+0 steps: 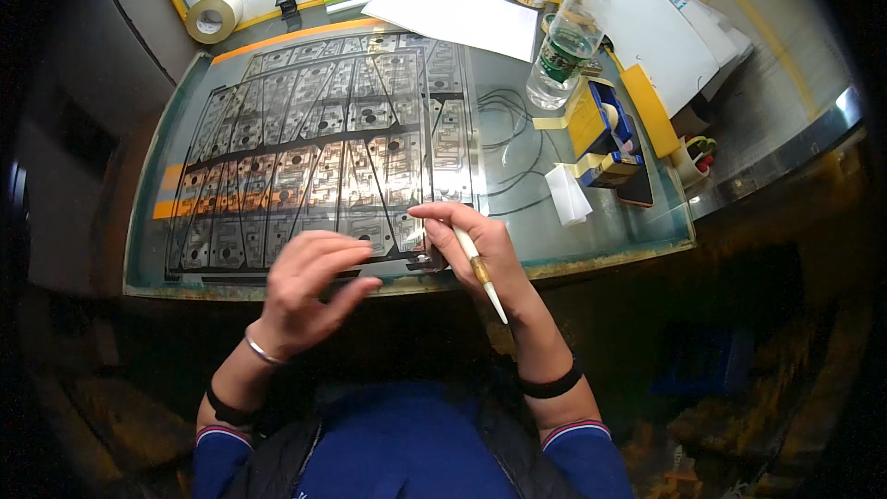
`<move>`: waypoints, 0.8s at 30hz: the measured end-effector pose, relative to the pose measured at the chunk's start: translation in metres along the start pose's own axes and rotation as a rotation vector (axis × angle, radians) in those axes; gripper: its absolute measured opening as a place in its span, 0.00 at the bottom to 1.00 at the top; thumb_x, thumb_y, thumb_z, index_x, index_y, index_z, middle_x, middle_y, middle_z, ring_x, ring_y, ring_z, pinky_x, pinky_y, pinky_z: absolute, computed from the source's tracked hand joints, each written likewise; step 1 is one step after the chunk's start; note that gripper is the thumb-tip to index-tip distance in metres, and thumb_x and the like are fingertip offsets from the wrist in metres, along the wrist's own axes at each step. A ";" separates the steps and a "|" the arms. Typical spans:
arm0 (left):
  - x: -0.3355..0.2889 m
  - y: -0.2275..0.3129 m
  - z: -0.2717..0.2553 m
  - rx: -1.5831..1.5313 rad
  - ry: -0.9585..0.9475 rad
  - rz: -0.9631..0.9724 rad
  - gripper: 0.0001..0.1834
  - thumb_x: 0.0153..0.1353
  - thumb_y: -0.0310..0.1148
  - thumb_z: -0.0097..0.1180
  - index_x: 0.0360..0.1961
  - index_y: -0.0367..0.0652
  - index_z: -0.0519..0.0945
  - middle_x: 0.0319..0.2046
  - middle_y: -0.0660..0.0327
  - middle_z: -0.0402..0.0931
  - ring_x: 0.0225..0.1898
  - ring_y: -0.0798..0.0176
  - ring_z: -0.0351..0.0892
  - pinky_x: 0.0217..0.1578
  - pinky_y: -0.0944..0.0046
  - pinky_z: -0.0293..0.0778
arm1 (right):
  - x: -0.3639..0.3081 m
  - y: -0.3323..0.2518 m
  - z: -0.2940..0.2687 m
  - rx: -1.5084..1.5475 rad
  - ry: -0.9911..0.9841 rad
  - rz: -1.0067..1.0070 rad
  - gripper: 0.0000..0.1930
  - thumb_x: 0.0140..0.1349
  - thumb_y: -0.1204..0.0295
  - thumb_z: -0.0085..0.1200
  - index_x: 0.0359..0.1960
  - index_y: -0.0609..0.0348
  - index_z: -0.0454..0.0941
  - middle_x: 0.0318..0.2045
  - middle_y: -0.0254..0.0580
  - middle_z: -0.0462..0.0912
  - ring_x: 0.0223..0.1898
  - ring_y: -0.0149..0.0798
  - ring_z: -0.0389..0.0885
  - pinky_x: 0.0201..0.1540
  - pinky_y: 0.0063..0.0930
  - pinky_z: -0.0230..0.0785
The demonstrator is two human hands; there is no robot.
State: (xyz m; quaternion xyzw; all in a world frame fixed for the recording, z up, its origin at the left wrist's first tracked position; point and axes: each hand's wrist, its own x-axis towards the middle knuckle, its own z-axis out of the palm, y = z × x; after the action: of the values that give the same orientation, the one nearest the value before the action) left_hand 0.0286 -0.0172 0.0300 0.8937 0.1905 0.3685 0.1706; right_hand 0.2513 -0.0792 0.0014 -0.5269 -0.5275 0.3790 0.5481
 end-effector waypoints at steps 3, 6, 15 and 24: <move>0.010 0.009 0.017 -0.065 -0.005 0.031 0.16 0.49 0.29 0.71 0.40 0.41 0.82 0.40 0.57 0.82 0.42 0.55 0.81 0.42 0.59 0.75 | 0.001 0.003 -0.001 -0.083 -0.025 -0.007 0.10 0.68 0.74 0.52 0.47 0.62 0.81 0.26 0.32 0.80 0.28 0.21 0.73 0.33 0.17 0.67; 0.008 0.001 0.030 -0.058 0.016 0.075 0.14 0.48 0.28 0.70 0.38 0.41 0.82 0.39 0.57 0.82 0.40 0.55 0.81 0.41 0.59 0.74 | 0.000 -0.001 0.000 -0.140 -0.009 -0.080 0.10 0.67 0.74 0.53 0.46 0.61 0.82 0.25 0.32 0.80 0.29 0.20 0.73 0.33 0.17 0.67; -0.009 -0.019 0.028 0.000 0.079 0.173 0.10 0.46 0.23 0.70 0.31 0.41 0.83 0.35 0.59 0.83 0.34 0.57 0.81 0.34 0.62 0.76 | 0.001 0.000 -0.002 -0.130 -0.109 -0.049 0.11 0.66 0.75 0.55 0.48 0.60 0.81 0.25 0.33 0.80 0.29 0.23 0.76 0.33 0.18 0.69; 0.002 -0.014 0.045 -0.210 0.113 0.064 0.12 0.44 0.26 0.74 0.31 0.41 0.83 0.34 0.58 0.83 0.33 0.57 0.81 0.34 0.62 0.77 | 0.000 -0.003 -0.002 -0.194 -0.088 -0.075 0.09 0.66 0.75 0.55 0.46 0.60 0.82 0.27 0.37 0.81 0.29 0.24 0.76 0.33 0.20 0.70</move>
State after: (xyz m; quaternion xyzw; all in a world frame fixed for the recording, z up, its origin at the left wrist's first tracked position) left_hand 0.0598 -0.0113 -0.0051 0.8544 0.1317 0.4414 0.2405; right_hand 0.2526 -0.0796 0.0045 -0.5402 -0.6048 0.3281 0.4844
